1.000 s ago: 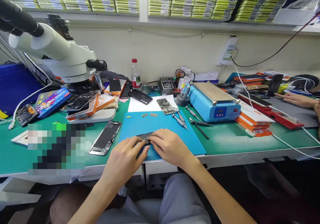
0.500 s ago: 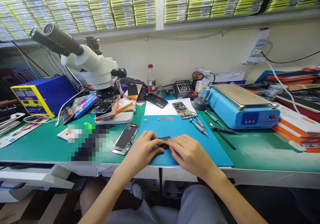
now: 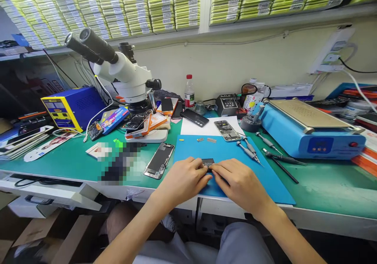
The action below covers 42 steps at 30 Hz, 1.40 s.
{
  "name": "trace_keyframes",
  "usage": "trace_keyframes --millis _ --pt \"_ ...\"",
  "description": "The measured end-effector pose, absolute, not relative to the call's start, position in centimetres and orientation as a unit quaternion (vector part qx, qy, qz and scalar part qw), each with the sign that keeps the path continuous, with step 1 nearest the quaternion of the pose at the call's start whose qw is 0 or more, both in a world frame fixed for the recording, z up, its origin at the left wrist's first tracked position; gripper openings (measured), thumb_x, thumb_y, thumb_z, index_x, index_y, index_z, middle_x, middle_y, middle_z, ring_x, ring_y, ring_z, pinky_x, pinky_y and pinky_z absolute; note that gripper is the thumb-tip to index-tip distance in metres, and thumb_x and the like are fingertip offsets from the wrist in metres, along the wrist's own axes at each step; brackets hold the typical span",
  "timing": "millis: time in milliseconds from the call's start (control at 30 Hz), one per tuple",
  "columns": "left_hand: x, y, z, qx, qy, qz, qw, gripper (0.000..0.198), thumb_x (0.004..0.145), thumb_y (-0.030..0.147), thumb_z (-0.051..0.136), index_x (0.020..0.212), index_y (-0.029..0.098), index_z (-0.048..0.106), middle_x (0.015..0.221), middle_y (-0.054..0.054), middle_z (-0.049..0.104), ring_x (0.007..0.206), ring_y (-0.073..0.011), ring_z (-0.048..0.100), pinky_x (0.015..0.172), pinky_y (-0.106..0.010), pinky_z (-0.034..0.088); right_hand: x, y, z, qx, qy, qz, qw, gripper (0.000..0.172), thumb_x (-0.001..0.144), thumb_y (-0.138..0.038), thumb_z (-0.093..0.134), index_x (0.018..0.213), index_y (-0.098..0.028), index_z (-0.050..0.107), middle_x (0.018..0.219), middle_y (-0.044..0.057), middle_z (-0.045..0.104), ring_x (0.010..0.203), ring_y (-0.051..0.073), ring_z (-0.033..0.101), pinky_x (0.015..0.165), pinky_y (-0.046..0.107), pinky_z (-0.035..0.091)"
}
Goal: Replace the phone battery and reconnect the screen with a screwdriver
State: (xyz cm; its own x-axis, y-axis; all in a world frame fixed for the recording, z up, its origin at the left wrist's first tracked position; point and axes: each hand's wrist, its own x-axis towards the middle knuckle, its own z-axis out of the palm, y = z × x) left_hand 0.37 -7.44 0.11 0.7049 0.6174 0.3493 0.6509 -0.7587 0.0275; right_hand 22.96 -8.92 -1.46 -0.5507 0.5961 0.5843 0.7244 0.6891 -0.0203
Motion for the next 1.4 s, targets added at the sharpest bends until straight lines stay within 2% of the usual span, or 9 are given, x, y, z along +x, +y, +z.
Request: trace_keyframes --millis 233,400,500,633,767,967,1200,1300,1400 --pt "1.4 -8.7 -0.5 -0.911 -0.362 -0.182 0.073 0.028 0.111 0.030 0.049 0.110 0.016 0.073 0.101 -0.009 0.071 0.097 -0.0260 0.069 0.081 -0.041 0.060 22.6 -8.9 -1.7 -0.381 -0.876 -0.118 0.270 0.018 0.104 -0.016 0.055 0.102 -0.020 0.072 0.092 0.007 0.075 0.083 0.023 0.070 0.074 0.039 0.054" --pt "0.8 -8.8 -1.1 -0.886 -0.383 -0.260 0.010 0.024 0.109 0.023 0.054 0.125 0.019 0.071 0.114 -0.007 0.075 0.106 -0.0223 0.072 0.091 -0.037 0.062 22.4 -9.3 -1.7 -0.400 -0.858 -0.147 0.286 0.021 0.107 -0.018 0.050 0.116 -0.018 0.069 0.111 0.010 0.078 0.092 0.024 0.073 0.078 0.041 0.057" --pt "0.3 -8.8 -1.5 -0.857 -0.415 -0.305 0.010 0.023 0.109 0.027 0.056 0.121 0.020 0.074 0.122 -0.008 0.076 0.112 -0.0239 0.073 0.097 -0.040 0.061 22.4 -9.2 -1.7 -0.404 -0.858 -0.142 0.283 0.021 0.107 -0.020 0.051 0.118 -0.018 0.068 0.117 0.010 0.078 0.095 0.024 0.073 0.080 0.042 0.058" --pt "0.2 -8.8 -1.7 -0.860 -0.433 -0.270 0.017 0.022 0.106 0.035 0.063 0.116 0.021 0.077 0.119 -0.009 0.077 0.108 -0.0277 0.074 0.095 -0.044 0.061 22.7 -8.8 -2.0 -0.384 -0.876 -0.116 0.268 0.018 0.106 -0.018 0.053 0.111 -0.019 0.071 0.109 0.008 0.079 0.096 0.025 0.073 0.083 0.044 0.059" --pt "0.0 -7.9 -1.0 -0.866 -0.447 -0.223 -0.016 0.013 0.104 0.026 0.066 0.113 0.021 0.075 0.107 -0.006 0.076 0.101 -0.0238 0.075 0.090 -0.038 0.062 22.9 -8.7 -2.1 -0.416 -0.865 -0.075 0.270 0.015 0.105 -0.020 0.059 0.115 -0.020 0.070 0.111 0.007 0.078 0.097 0.026 0.073 0.084 0.045 0.060" --pt "-1.5 -6.5 -1.1 -0.864 -0.445 -0.230 -0.038 0.039 0.095 0.034 0.080 0.130 0.021 0.070 0.127 -0.008 0.074 0.115 -0.0268 0.074 0.100 -0.040 0.060 23.1 -8.3 -1.8 -0.449 -0.846 -0.036 0.287 0.021 0.104 -0.026 0.064 0.124 -0.023 0.067 0.122 0.006 0.078 0.108 0.025 0.073 0.090 0.041 0.062" --pt "-1.7 -7.3 -1.9 -0.865 -0.432 -0.248 -0.063 0.026 0.108 0.020 0.057 0.129 0.018 0.072 0.128 -0.009 0.078 0.119 -0.0267 0.074 0.105 -0.040 0.057 22.8 -9.1 -2.3 -0.450 -0.840 -0.064 0.296 0.022 0.111 -0.026 0.050 0.113 -0.020 0.071 0.104 0.007 0.079 0.092 0.023 0.075 0.083 0.038 0.056" --pt "-1.1 -7.9 -1.4 -0.838 -0.444 -0.291 -0.128 0.025 0.109 0.023 0.054 0.124 0.020 0.074 0.126 -0.005 0.079 0.117 -0.0227 0.073 0.102 -0.034 0.054 22.9 -9.7 -2.0 -0.462 -0.824 -0.017 0.327 0.023 0.112 -0.028 0.046 0.112 -0.021 0.069 0.102 0.006 0.078 0.090 0.020 0.074 0.080 0.034 0.054" --pt "-0.4 -8.0 -0.8 -0.771 -0.483 -0.326 -0.258 0.023 0.107 0.033 0.059 0.105 0.022 0.079 0.104 -0.001 0.081 0.098 -0.0209 0.072 0.086 -0.030 0.051 23.2 -9.9 -1.4 -0.484 -0.788 0.098 0.369 0.022 0.110 -0.035 0.052 0.120 -0.025 0.069 0.107 0.004 0.078 0.086 0.018 0.072 0.079 0.033 0.054"
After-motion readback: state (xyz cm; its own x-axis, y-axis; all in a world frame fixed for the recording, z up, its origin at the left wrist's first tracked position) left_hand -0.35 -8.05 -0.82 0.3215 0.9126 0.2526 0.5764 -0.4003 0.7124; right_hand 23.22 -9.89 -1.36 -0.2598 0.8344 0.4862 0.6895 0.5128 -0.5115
